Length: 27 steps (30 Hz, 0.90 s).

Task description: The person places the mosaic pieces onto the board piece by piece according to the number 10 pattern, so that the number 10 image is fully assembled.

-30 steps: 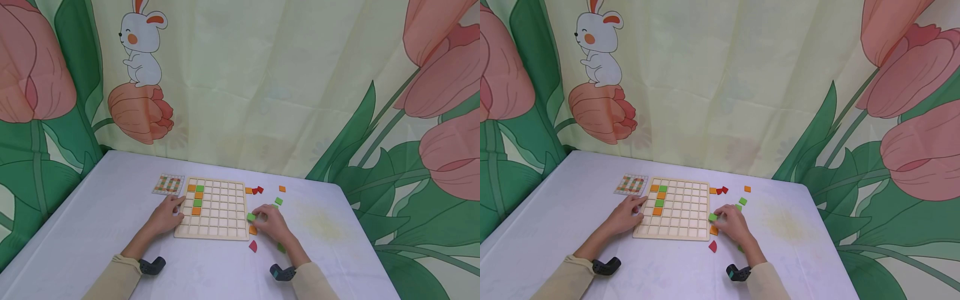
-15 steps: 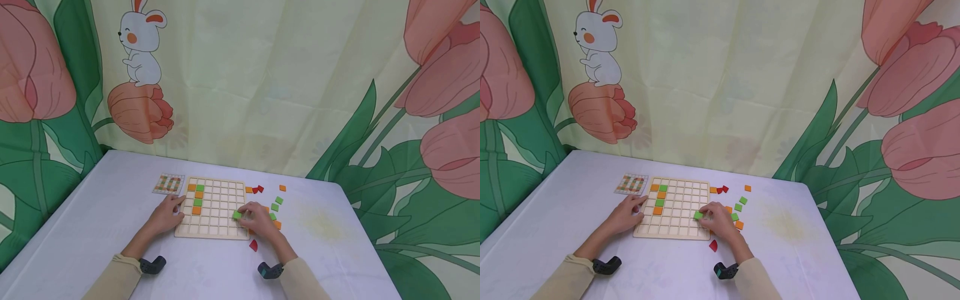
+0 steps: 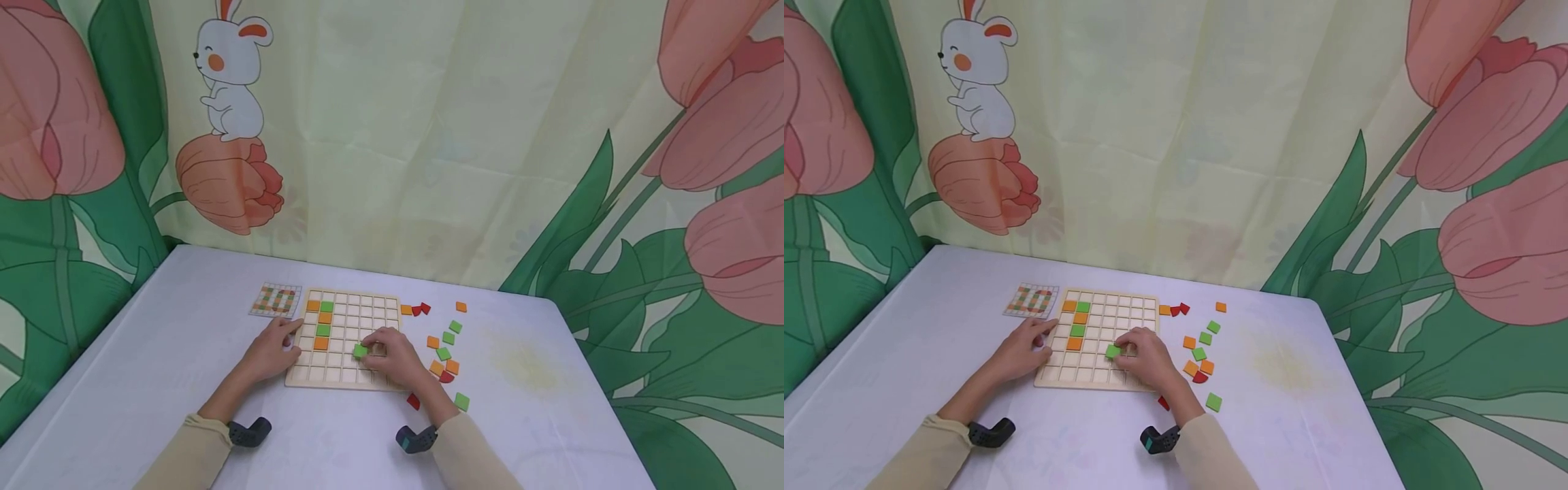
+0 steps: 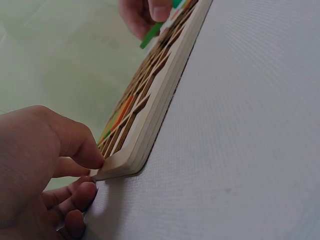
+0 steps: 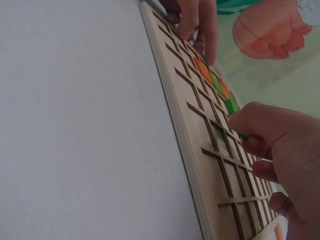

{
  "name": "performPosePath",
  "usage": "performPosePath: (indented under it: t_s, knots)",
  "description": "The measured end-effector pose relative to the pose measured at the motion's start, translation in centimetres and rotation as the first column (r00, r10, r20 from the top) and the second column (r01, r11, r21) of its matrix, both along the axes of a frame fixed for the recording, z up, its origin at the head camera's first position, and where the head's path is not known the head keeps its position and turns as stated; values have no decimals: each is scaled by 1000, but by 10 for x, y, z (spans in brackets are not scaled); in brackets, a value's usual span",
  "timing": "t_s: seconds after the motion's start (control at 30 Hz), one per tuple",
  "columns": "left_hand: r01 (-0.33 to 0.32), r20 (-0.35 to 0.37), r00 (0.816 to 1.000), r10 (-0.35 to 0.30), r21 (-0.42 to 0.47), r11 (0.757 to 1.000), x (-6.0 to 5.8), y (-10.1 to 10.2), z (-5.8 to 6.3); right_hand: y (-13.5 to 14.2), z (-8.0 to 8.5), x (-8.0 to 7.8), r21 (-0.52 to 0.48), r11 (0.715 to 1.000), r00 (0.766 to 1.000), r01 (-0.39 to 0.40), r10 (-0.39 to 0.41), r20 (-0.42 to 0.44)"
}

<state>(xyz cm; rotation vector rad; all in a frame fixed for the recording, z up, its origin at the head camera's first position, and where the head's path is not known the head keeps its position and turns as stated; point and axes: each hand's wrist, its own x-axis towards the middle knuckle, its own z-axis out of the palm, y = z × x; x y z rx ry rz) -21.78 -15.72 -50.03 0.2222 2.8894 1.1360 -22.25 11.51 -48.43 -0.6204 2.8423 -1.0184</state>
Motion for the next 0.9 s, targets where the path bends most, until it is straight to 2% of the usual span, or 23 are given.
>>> performPosePath:
  t_s: [0.23,0.5,0.9]
  knots:
    - [7,-6,1000,-7,-4,1000,0,-1,0,-22,-6,0,-9,999,999,-52,52,-8]
    - [12,-9,1000,-12,1,1000,-1,-1,-3,-37,-7,0,12,995,993,-102,103,-59]
    - [9,0,1000,-9,3,1000,0,-1,-1,-55,-8,-2,29,992,992,-123,123,-23]
